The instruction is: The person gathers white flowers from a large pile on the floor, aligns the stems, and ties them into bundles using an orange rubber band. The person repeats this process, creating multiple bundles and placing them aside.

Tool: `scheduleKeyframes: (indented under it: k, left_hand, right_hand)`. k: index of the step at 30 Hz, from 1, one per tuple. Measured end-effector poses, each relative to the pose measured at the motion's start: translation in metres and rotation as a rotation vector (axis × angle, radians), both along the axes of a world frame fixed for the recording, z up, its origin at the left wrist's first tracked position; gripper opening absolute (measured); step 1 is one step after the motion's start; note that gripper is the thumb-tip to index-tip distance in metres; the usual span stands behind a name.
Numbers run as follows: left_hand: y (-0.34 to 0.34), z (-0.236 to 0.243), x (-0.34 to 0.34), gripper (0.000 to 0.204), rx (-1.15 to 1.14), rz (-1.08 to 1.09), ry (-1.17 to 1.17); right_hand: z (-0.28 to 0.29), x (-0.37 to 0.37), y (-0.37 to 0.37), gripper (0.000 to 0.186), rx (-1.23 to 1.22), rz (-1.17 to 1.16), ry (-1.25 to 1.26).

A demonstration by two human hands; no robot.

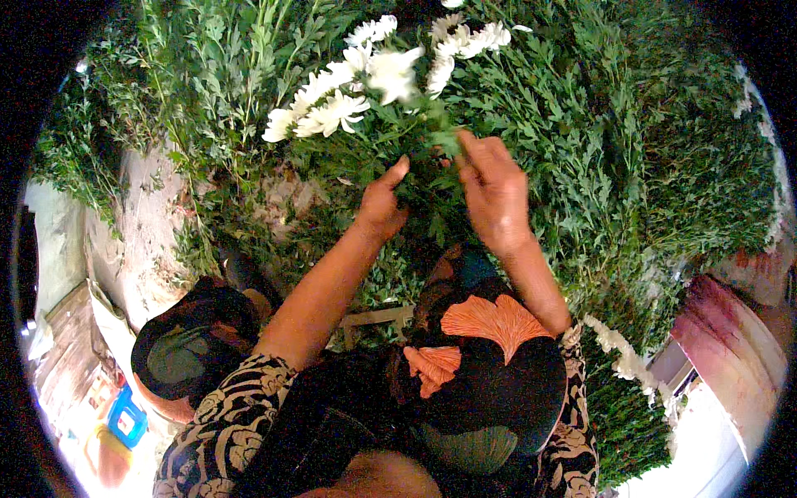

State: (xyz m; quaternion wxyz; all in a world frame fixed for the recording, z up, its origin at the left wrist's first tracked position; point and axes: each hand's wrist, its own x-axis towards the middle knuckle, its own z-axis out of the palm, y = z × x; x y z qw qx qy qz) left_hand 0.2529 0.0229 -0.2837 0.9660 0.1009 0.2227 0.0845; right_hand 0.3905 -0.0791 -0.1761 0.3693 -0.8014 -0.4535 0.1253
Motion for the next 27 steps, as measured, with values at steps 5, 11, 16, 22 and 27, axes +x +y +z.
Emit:
scheduleKeyframes:
  k: [5,11,16,22,27]
  left_hand:
    - [-0.008,0.017,0.008,0.041,-0.015,-0.008,0.231]
    - [-0.014,0.008,-0.001,0.048,0.069,-0.040,0.273]
    - [-0.010,0.009,-0.005,0.055,0.095,-0.046,0.168]
    - [-0.002,0.031,0.002,0.056,0.102,-0.134,0.334]
    - [-0.001,-0.005,0.002,0.043,-0.006,0.012,0.268]
  right_hand:
    - [-0.019,-0.020,0.012,0.048,-0.034,0.031,-0.065]
    - [-0.017,-0.028,0.019,0.050,-0.302,-0.007,-0.332]
    - [-0.010,-0.022,0.031,0.045,-0.249,0.161,-0.646]
    - [-0.037,-0.017,0.022,0.052,-0.074,0.112,-0.289]
    - [-0.047,0.011,0.020,0.034,-0.008,0.250,-0.005]
